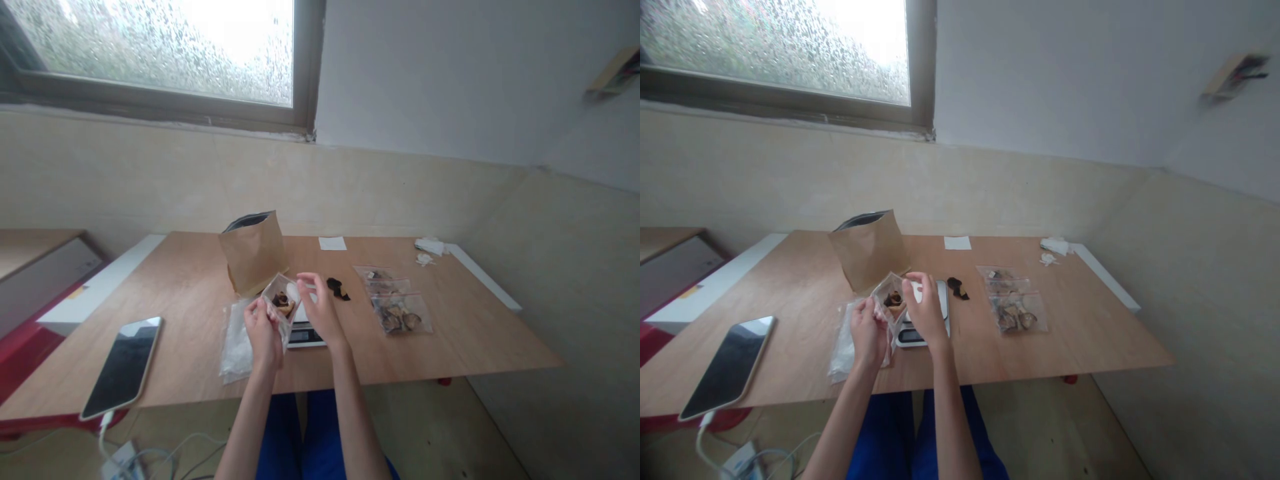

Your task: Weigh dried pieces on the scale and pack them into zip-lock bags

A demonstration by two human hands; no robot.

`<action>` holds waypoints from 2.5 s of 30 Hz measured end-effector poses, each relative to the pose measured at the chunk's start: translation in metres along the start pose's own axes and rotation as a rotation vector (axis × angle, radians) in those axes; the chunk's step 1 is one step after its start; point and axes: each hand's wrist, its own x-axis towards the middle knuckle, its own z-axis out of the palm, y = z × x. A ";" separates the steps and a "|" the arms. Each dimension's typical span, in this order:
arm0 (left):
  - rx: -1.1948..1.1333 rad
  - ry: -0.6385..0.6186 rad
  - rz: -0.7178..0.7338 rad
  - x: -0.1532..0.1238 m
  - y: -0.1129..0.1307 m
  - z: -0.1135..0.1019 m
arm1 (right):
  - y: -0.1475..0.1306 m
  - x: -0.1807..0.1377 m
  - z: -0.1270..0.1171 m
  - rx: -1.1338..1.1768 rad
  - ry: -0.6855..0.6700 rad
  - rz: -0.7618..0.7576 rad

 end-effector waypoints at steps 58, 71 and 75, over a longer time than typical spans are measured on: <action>0.561 -0.254 0.176 -0.008 0.022 -0.023 | 0.027 -0.047 -0.046 0.193 0.116 0.123; 0.615 -0.251 0.104 -0.008 0.023 -0.029 | 0.034 -0.045 -0.035 0.172 0.366 0.136; 0.660 -0.240 0.167 -0.010 0.024 -0.027 | 0.034 -0.044 -0.036 0.143 0.374 0.133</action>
